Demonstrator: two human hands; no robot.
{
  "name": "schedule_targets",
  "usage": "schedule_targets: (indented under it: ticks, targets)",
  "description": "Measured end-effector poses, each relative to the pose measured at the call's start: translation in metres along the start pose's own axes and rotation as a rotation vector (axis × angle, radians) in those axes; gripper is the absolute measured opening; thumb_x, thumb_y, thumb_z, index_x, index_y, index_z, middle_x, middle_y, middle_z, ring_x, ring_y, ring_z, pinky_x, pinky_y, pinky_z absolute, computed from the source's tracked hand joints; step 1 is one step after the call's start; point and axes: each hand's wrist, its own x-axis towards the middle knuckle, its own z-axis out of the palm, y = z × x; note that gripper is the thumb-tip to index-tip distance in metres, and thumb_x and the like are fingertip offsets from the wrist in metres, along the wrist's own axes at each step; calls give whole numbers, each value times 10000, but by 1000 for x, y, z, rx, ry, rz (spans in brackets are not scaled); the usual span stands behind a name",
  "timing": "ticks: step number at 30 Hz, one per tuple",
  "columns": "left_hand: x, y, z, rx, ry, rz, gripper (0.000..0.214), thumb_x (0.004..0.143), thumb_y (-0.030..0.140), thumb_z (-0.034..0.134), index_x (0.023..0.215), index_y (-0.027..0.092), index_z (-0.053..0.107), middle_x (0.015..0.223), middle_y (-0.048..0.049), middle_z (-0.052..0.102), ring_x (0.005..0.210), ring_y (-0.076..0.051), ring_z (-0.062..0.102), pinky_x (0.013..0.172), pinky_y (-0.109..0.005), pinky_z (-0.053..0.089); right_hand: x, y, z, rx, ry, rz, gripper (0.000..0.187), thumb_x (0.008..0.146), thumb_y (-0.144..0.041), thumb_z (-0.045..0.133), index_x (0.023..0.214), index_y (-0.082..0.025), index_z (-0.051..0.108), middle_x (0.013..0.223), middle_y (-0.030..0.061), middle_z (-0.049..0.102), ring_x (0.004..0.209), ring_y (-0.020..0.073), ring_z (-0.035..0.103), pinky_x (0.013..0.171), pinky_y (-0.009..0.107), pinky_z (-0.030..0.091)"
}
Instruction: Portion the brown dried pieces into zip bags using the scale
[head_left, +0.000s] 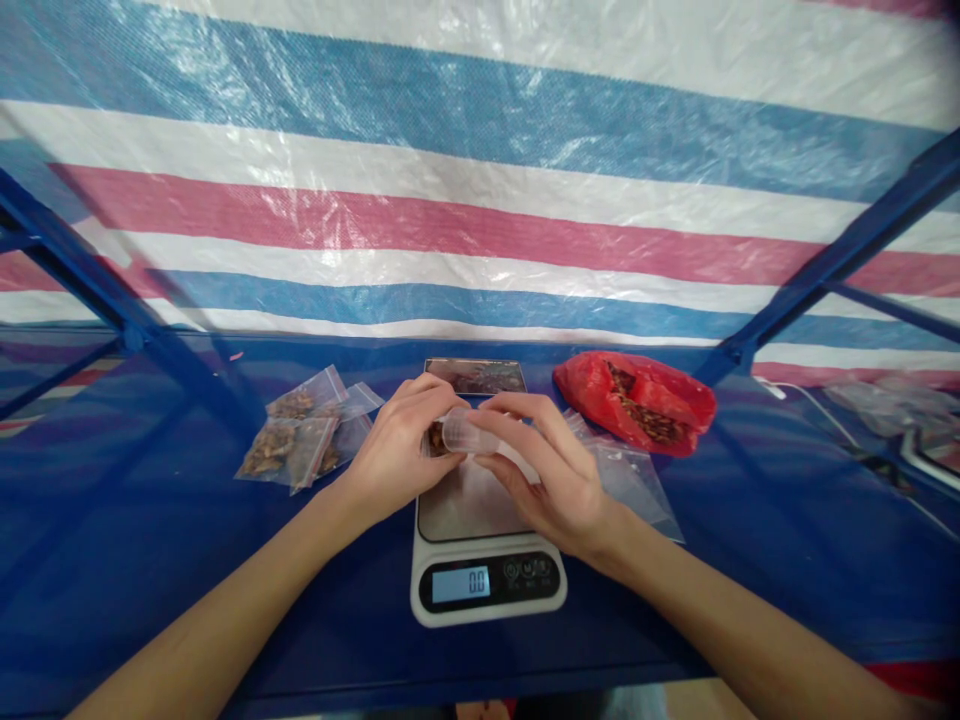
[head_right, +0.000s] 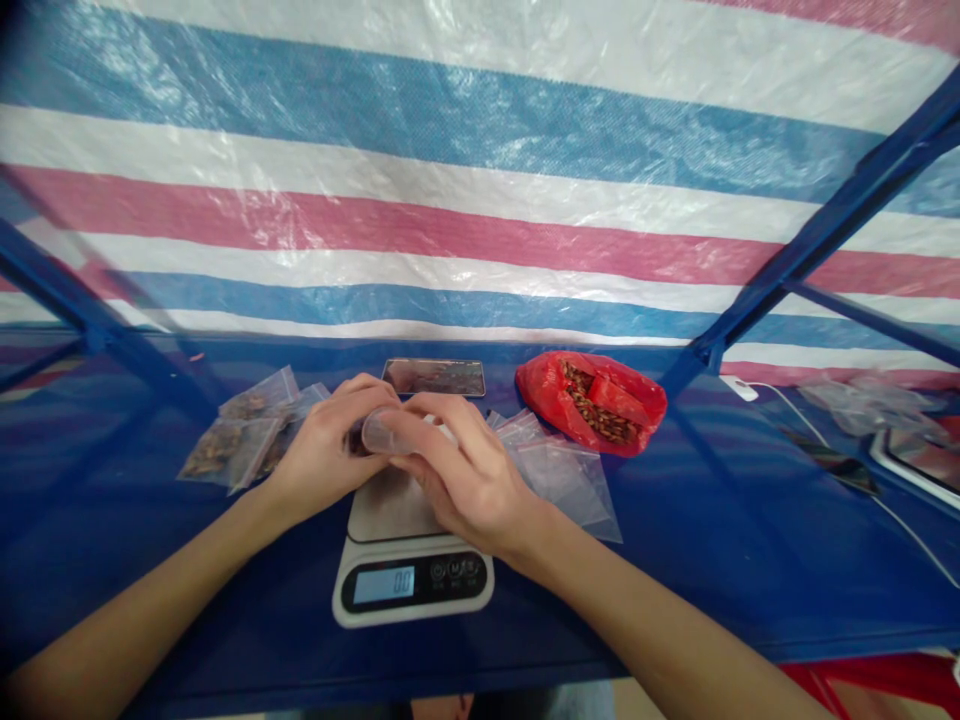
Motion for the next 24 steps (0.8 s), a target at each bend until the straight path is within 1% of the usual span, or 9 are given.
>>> schedule_targets:
  ticks: [3, 7, 9, 12, 14, 16, 19, 21, 24]
  targets:
    - [0, 0, 0, -11, 7, -53, 161, 789, 116, 681, 927, 199, 685, 980, -51, 686, 977, -220, 660, 848, -352, 526, 1, 4, 0, 93, 72, 186, 328, 991, -260, 690, 1309, -264, 609, 1173, 82, 688, 1051, 228, 688, 914, 383, 604]
    - [2, 6, -2, -91, 43, -149, 32, 867, 190, 668, 875, 210, 691, 931, -32, 690, 923, -197, 661, 867, -342, 513, 4, 12, -3, 322, 238, 530, 217, 1018, -414, 635, 1174, -274, 578, 953, 22, 672, 812, 181, 656, 761, 342, 578]
    - [5, 7, -4, -238, 109, -264, 56, 883, 262, 695, 859, 212, 684, 868, -20, 688, 852, -187, 656, 838, -332, 517, 7, 20, -7, 442, 324, 661, 227, 1049, -458, 552, 1203, -293, 561, 834, -12, 629, 726, 171, 628, 713, 328, 556]
    - [11, 3, -12, -623, 277, -479, 189, 902, 393, 704, 869, 212, 662, 790, -12, 675, 769, -186, 651, 756, -316, 531, 11, 39, -15, 568, 358, 782, 340, 1068, -522, 433, 1270, -301, 595, 742, -21, 573, 659, 177, 584, 656, 323, 525]
    - [14, -2, -18, -801, 369, -549, 211, 871, 403, 746, 873, 209, 662, 786, -11, 680, 784, -188, 663, 744, -302, 534, 11, 54, -20, 663, 356, 860, 403, 1040, -582, 451, 1241, -283, 631, 745, -13, 592, 648, 177, 576, 617, 317, 511]
    - [15, -6, -21, -847, 409, -569, 211, 819, 360, 807, 872, 201, 679, 797, -12, 696, 803, -181, 671, 756, -282, 533, 9, 69, -23, 782, 374, 938, 435, 975, -641, 551, 1179, -268, 648, 757, -13, 635, 637, 168, 588, 592, 303, 506]
    - [14, -9, -21, -863, 397, -598, 230, 790, 336, 852, 914, 186, 729, 820, -25, 730, 799, -167, 681, 752, -263, 535, 5, 83, -25, 918, 457, 1051, 476, 855, -684, 717, 1048, -253, 654, 779, -7, 701, 645, 154, 640, 601, 285, 530]
    - [12, -9, -18, -886, 353, -613, 274, 786, 344, 867, 980, 179, 766, 841, -42, 753, 800, -171, 695, 741, -264, 545, 3, 86, -25, 959, 516, 1100, 480, 776, -649, 823, 949, -244, 632, 839, 14, 748, 685, 150, 682, 618, 271, 547]
    - [11, -8, -15, -910, 273, -632, 364, 805, 387, 859, 1085, 164, 795, 880, -74, 780, 804, -192, 716, 716, -285, 568, 5, 84, -26, 988, 504, 1093, 473, 722, -541, 902, 895, -241, 578, 884, 19, 773, 695, 141, 699, 611, 250, 542]
